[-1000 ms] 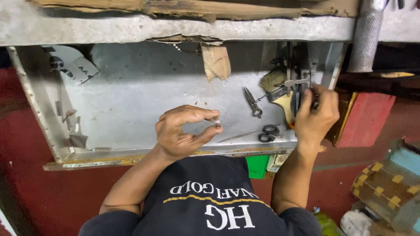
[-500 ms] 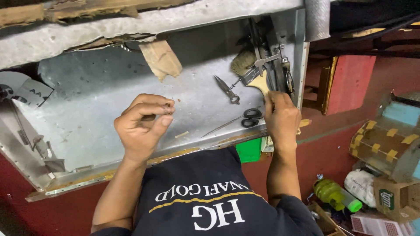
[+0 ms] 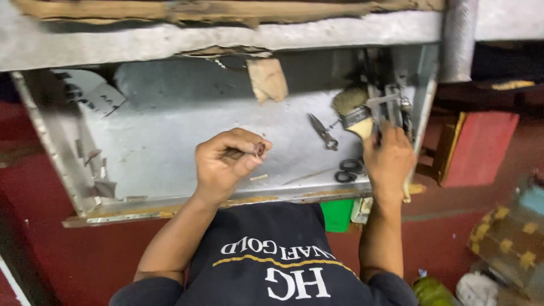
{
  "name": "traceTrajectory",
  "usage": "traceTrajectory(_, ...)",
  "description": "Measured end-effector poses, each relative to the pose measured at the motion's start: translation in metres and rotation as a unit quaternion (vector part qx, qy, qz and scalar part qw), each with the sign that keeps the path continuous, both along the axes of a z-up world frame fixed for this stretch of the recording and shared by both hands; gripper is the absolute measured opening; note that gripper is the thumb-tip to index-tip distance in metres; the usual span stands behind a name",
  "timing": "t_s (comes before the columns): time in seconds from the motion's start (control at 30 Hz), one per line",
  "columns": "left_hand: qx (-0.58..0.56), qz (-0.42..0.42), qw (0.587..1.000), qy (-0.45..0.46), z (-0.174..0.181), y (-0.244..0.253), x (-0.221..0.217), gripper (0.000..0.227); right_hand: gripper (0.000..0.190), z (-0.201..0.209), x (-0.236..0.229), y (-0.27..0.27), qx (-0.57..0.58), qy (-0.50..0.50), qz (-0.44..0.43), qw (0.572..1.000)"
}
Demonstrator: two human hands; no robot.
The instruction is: The person holds a small metal ring and uses a metal file to smooth its surface. They rotate the ring to work different sides, then briefly use a brush to remove filings before continuing to file the ring.
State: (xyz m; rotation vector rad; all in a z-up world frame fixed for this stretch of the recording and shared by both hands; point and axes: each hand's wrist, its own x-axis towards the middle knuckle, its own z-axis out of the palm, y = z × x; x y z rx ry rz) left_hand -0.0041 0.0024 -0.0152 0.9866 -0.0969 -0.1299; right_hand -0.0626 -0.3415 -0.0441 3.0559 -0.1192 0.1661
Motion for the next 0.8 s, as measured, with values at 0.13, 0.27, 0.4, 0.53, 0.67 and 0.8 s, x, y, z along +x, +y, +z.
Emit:
traceTrajectory(0.13,-0.156,0.009,0.982,0.108,-0.026,-0.003,-0.011,0.006,0.028,-0.005,-0.036,-0.023,-0.005,0.026,-0.01,1.0)
traceTrajectory(0.27,-0.229,-0.018,0.955,0.188,-0.032,-0.003,-0.009,0.016,0.026,0.007,-0.075,-0.045,0.067,0.086,-0.066,0.992)
traceTrajectory(0.4,-0.19,-0.067,0.954,0.222,-0.032,0.001,-0.002,0.015,0.026,0.056,-0.081,-0.04,0.021,0.158,-0.087,0.983)
traceTrajectory(0.53,-0.148,-0.074,0.966,0.199,-0.031,-0.01,0.014,0.015,0.021,0.071,-0.085,-0.039,0.083,0.154,-0.104,0.979)
traceTrajectory(0.67,-0.118,-0.041,0.966,0.227,-0.023,-0.014,0.023,0.008,0.017,0.06,-0.079,-0.025,0.147,0.151,0.0,0.977)
traceTrajectory(0.8,-0.079,-0.029,0.969,0.234,-0.017,-0.015,0.025,0.006,0.017,0.067,-0.07,-0.02,0.221,0.102,-0.026,0.97)
